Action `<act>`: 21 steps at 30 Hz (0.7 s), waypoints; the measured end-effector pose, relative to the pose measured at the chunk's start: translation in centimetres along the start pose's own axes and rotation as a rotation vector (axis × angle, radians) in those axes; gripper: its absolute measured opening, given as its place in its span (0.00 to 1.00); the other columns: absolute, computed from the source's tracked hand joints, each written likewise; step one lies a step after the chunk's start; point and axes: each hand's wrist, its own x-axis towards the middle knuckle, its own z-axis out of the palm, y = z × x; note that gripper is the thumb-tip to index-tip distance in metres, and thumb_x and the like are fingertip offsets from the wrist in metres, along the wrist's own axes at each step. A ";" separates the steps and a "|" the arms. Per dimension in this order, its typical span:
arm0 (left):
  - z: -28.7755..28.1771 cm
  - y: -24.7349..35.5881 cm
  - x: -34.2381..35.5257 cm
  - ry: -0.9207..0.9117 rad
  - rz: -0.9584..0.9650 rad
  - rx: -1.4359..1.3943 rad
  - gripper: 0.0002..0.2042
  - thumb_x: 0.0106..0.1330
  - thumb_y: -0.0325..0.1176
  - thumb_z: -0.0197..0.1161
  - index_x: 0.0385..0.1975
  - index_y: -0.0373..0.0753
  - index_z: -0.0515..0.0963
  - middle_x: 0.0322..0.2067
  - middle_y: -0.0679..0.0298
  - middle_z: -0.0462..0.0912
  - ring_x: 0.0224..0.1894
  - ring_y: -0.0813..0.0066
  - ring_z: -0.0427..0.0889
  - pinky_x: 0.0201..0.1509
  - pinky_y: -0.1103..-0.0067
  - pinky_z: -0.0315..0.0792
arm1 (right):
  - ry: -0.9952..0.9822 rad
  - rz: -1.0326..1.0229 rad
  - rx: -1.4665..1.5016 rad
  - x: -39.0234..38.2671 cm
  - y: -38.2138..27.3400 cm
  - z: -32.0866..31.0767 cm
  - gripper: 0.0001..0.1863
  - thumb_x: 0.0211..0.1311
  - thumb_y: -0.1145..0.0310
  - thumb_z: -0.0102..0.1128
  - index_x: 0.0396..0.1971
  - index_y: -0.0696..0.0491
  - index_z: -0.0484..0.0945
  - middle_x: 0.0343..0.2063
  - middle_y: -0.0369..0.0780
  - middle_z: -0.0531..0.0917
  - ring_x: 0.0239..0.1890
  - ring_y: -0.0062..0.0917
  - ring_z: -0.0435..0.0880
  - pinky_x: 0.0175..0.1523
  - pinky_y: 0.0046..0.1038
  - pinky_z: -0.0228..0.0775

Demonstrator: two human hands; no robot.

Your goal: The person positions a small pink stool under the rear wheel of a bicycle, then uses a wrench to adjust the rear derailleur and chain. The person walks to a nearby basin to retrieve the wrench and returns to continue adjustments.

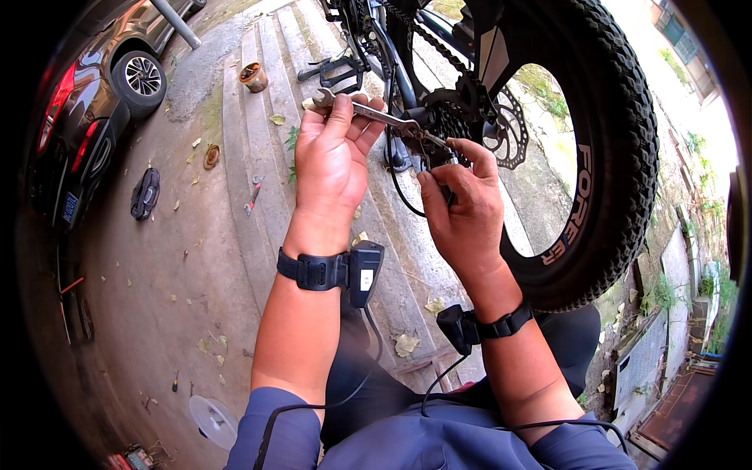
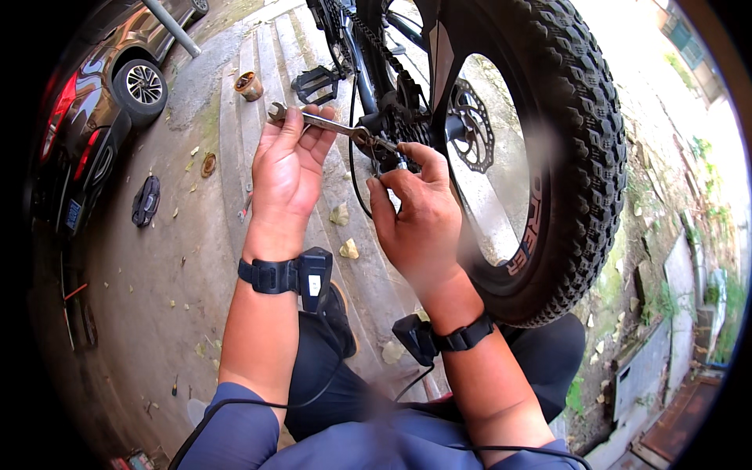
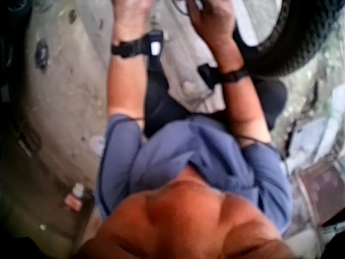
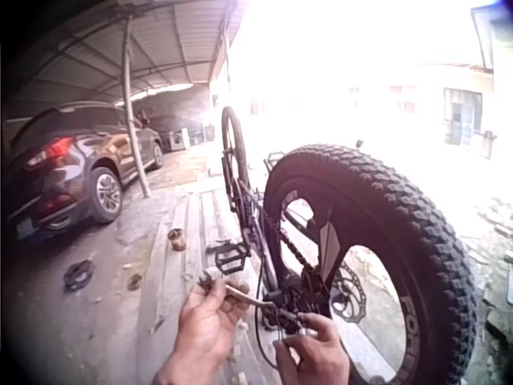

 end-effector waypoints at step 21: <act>-3.1 0.1 -0.3 0.188 -0.020 -0.057 0.06 0.72 0.31 0.56 0.43 0.37 0.71 0.38 0.58 0.81 0.45 0.63 0.82 0.51 0.69 0.79 | 0.017 0.010 -0.021 0.1 -0.1 0.1 0.05 0.52 0.75 0.69 0.25 0.56 0.80 0.45 0.48 0.78 0.39 0.35 0.81 0.39 0.28 0.74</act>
